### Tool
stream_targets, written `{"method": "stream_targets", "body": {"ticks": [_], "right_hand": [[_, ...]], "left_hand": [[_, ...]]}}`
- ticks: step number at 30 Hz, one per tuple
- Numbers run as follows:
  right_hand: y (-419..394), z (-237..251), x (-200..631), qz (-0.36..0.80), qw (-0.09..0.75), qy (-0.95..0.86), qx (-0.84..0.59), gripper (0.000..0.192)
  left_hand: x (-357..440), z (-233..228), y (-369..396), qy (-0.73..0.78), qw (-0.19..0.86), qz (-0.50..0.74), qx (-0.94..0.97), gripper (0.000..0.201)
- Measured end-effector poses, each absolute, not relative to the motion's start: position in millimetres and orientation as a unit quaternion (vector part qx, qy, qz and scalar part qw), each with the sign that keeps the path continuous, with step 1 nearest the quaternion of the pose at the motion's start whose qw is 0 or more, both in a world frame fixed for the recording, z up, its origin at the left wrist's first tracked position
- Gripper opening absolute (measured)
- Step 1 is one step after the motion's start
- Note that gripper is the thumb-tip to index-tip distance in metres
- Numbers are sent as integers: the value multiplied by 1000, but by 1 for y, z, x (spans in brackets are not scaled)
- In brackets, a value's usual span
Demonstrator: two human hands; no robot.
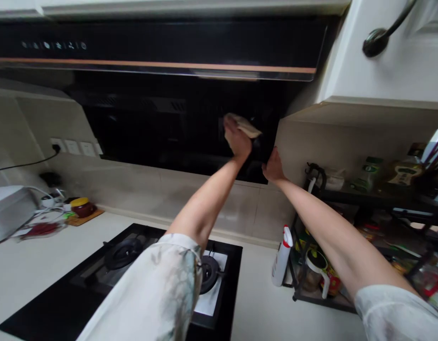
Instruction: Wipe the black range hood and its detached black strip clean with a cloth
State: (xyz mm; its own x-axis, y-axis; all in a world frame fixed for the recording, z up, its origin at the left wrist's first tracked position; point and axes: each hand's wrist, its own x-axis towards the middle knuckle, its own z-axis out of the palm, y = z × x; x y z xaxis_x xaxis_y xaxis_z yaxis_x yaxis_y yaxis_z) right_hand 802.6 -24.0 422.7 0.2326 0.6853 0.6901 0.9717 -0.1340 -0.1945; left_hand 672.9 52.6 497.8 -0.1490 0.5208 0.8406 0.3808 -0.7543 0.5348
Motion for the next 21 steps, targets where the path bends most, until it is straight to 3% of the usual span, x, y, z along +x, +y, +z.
{"method": "stream_targets", "body": {"ticks": [4,9,13,19,21], "right_hand": [[6,411,797,-215,384,-547,-713,72],[24,388,800,-243,406,-537,-698,72],[31,379,799,-264,487,-514,-655,86],[33,376,798,-294,371,-492,-731,85],[34,374,799,-290,381,-489,-729,86]], "left_hand": [[719,472,46,296,-84,564,766,70],[691,454,74,229,-174,504,814,72],[634,447,107,249,-144,511,810,71],[519,435,168,371,-58,603,704,71],[489,433,185,376,-39,634,674,70]]}}
